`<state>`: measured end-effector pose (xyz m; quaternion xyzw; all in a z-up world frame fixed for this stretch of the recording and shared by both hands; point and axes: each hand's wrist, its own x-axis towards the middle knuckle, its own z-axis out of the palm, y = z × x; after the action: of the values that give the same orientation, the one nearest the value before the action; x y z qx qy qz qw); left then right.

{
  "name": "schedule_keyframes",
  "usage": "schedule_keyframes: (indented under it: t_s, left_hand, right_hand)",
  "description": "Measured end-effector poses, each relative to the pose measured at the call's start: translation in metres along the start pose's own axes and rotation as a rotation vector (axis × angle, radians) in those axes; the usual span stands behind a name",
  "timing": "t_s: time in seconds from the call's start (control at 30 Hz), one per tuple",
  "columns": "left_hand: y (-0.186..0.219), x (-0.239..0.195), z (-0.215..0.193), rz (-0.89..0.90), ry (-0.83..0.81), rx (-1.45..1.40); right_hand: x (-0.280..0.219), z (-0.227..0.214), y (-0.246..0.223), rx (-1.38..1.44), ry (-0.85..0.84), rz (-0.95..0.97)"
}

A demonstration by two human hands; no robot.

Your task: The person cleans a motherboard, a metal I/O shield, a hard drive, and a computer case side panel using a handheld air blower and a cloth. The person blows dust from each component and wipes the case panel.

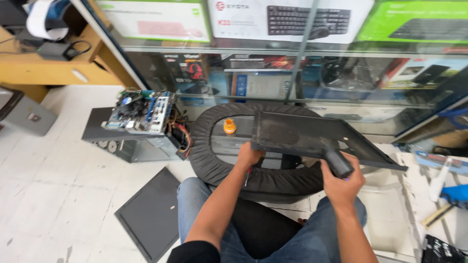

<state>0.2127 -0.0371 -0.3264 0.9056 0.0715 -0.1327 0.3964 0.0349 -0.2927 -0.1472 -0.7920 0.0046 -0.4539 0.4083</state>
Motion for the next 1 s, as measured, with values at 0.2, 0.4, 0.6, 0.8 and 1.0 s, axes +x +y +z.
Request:
schedule_keyframes:
  t_s: [0.2, 0.4, 0.6, 0.8, 1.0]
  left_hand:
    - [-0.063, -0.041, -0.107, -0.172, 0.129, -0.088]
    - [-0.1, 0.02, -0.143, -0.204, 0.419, 0.006]
    - [-0.092, 0.026, -0.125, -0.166, 0.346, 0.146]
    - [-0.083, 0.008, -0.122, -0.118, 0.375, 0.128]
    - [-0.062, 0.048, -0.114, -0.097, 0.419, 0.075]
  right_hand:
    - [-0.014, -0.002, 0.002, 0.0, 0.006, 0.037]
    - [-0.012, 0.0, -0.001, -0.01, 0.019, 0.043]
    - [-0.014, -0.002, 0.01, -0.037, 0.015, 0.049]
    - [-0.01, -0.006, 0.005, -0.05, -0.003, 0.048]
    - [-0.009, -0.005, 0.011, -0.052, 0.008, 0.042]
